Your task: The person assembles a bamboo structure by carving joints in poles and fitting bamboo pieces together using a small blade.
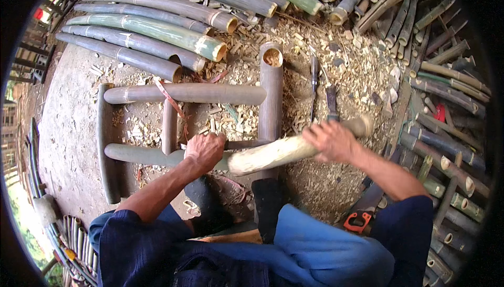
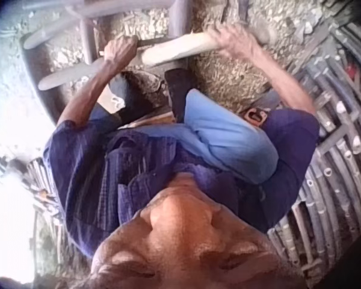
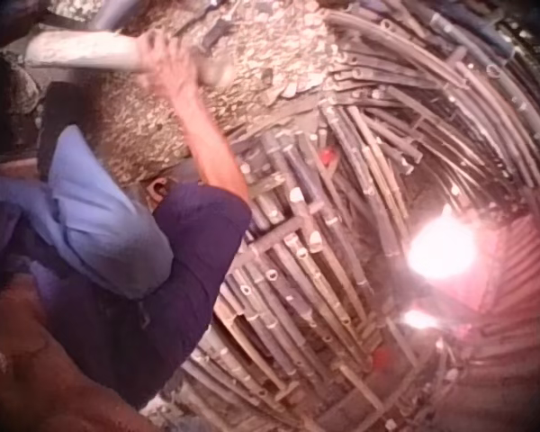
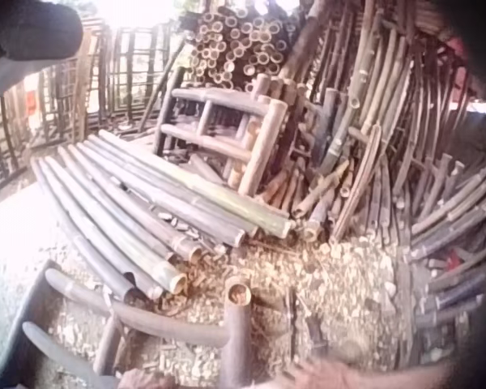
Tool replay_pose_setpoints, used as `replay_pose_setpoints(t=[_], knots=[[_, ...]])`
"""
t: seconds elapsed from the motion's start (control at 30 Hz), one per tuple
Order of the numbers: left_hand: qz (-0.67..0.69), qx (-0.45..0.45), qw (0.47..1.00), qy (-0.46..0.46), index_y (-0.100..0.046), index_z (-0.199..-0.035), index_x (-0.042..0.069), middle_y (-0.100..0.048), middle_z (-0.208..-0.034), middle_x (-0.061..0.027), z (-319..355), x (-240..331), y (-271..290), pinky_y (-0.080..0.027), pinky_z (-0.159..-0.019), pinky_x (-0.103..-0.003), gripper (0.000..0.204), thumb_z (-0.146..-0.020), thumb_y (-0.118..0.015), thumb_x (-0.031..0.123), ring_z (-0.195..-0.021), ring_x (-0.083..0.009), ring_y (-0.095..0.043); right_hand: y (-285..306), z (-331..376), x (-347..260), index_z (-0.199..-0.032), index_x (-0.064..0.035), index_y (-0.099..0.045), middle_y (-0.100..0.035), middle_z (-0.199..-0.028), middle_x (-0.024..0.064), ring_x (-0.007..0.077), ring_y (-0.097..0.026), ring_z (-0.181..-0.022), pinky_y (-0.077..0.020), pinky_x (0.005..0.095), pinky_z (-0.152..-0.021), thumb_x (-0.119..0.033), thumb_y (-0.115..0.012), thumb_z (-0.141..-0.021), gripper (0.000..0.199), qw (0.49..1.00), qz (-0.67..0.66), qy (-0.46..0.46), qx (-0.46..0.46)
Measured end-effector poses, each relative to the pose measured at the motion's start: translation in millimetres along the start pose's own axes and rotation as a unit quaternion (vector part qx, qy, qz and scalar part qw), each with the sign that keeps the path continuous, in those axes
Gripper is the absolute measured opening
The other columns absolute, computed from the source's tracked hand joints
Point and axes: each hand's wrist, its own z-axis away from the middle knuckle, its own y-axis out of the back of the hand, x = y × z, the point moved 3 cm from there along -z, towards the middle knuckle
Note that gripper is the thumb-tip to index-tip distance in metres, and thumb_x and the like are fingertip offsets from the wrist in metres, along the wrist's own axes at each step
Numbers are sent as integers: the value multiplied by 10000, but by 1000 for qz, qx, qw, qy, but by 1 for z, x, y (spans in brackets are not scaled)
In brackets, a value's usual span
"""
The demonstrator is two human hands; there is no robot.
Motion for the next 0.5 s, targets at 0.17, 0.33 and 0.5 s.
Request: replay_pose_setpoints(t=[0.17, 0.33, 0.5], knots=[[30, -2, 1000, -4, -640, -987, 32, -727, -923, -216, 13, 15, -20, -585, -681, -517, 152, -935, -546, 139, -829, -389, -742, -2, 29, -32, -1230, -20, -580, -685, -1024, 114, 238, -707, -895, -643, 416, -757, -403, -956, -639, 798, 941, 6, 232, 249], [11, 5, 1000, 1, -623, -1022, 10, -734, -923, -216, 2, 7, -13, -597, -687, -490, 152, -944, -543, 112, -835, -369, -753, 16, 5, -22, -1187, -46, -602, -689, -1016, 98, 236, -712, -880, -633, 382, -743, -353, -945, -636, 719, 998, 4, 38, 56], [8, 19, 1000, -22, -615, -1036, 10, -719, -949, -225, 0, 12, -12, -596, -696, -490, 158, -950, -534, 116, -862, -373, -749, -7, 21, -16, -1178, -15, -608, -676, -1028, 128, 222, -699, -930, -625, 373, -785, -302, -887, -737, 596, 939, 12, 229, 256]])
